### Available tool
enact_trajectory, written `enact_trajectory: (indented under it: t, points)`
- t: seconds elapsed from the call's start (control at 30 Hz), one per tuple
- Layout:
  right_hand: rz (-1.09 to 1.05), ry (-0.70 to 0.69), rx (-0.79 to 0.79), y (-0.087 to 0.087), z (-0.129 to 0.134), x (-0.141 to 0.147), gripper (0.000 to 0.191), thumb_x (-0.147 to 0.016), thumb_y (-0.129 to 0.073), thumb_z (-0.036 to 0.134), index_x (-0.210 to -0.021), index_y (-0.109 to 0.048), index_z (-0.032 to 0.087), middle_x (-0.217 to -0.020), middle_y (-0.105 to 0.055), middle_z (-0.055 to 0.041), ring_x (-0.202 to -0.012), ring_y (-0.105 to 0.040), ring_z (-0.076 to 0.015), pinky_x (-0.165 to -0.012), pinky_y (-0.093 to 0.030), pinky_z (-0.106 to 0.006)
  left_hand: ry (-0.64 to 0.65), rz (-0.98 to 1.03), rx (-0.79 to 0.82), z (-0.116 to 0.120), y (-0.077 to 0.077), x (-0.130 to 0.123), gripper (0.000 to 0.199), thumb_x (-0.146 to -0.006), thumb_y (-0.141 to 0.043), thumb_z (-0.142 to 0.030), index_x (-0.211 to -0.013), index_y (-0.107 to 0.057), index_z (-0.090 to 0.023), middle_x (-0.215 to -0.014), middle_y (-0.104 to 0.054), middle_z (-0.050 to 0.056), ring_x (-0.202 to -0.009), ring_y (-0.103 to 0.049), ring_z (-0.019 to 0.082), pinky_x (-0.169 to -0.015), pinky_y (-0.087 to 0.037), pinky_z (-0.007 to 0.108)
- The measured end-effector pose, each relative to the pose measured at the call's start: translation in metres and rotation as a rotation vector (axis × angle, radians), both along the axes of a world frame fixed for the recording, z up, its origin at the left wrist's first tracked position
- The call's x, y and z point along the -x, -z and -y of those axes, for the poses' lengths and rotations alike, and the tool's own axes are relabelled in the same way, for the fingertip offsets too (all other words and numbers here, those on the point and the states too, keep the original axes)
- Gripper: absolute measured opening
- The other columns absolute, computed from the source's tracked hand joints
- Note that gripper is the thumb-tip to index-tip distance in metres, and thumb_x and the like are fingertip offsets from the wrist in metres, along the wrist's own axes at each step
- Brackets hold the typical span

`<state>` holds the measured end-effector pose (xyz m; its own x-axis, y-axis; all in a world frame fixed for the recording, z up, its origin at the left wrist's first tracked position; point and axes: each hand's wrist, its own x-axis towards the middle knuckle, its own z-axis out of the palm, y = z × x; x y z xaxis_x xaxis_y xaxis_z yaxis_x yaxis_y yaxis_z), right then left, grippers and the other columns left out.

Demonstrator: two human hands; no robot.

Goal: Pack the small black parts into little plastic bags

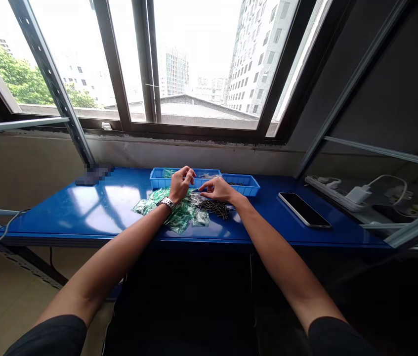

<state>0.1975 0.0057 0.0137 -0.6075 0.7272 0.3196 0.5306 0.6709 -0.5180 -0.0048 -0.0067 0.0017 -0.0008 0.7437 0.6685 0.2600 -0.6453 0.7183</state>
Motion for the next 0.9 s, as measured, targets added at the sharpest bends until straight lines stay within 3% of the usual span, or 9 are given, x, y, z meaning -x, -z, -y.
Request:
enact_trajectory:
  t: [0.17, 0.3, 0.5, 0.73, 0.9]
  points:
    - [0.048, 0.014, 0.010, 0.004, -0.003, 0.001, 0.019, -0.081, -0.078, 0.035, -0.092, -0.086, 0.021, -0.054, -0.057, 0.0029, -0.049, -0.039, -0.0083, -0.051, -0.030, -0.025, 0.006, -0.001, 0.003, 0.000, 0.000, 0.000, 0.033, -0.101, -0.050, -0.038, -0.079, -0.064, -0.018, -0.062, -0.065, 0.002, -0.057, -0.061, 0.014, -0.056, -0.045, 0.025]
    - [-0.003, 0.004, -0.048, 0.005, -0.005, 0.000, 0.021, -0.085, -0.072, 0.036, -0.084, -0.083, 0.018, -0.058, -0.061, 0.0003, -0.050, -0.044, -0.0096, -0.051, -0.033, -0.025, 0.002, -0.004, 0.009, 0.001, -0.001, 0.000, 0.033, -0.101, -0.050, -0.038, -0.079, -0.065, -0.018, -0.062, -0.065, 0.002, -0.057, -0.061, 0.014, -0.056, -0.044, 0.024]
    - [-0.299, 0.098, -0.049, -0.001, 0.000, 0.003, 0.027, -0.085, -0.070, 0.042, -0.081, -0.076, 0.016, -0.071, -0.069, -0.0049, -0.060, -0.060, -0.0152, -0.055, -0.047, -0.026, -0.029, -0.026, -0.014, 0.002, -0.002, 0.000, 0.032, -0.101, -0.050, -0.036, -0.079, -0.065, -0.018, -0.066, -0.067, 0.002, -0.060, -0.060, 0.014, -0.059, -0.044, 0.025]
    - [-0.617, 0.146, 0.080, -0.005, 0.001, 0.004, 0.036, -0.088, -0.068, 0.053, -0.086, -0.069, 0.017, -0.066, -0.063, -0.0010, -0.047, -0.055, -0.0114, -0.042, -0.044, -0.022, -0.054, -0.067, -0.035, 0.004, -0.005, 0.001, 0.031, -0.102, -0.050, -0.037, -0.089, -0.071, -0.018, -0.082, -0.073, 0.004, -0.075, -0.065, 0.018, -0.069, -0.046, 0.028]
    - [-0.761, 0.157, 0.127, -0.007, 0.001, 0.004, 0.040, -0.086, -0.070, 0.057, -0.090, -0.066, 0.018, -0.069, -0.064, -0.0009, -0.044, -0.056, -0.0104, -0.033, -0.037, -0.020, -0.009, -0.119, 0.001, 0.001, -0.003, 0.000, 0.029, -0.098, -0.059, -0.043, -0.092, -0.074, -0.018, -0.080, -0.074, 0.004, -0.077, -0.067, 0.020, -0.069, -0.047, 0.029]
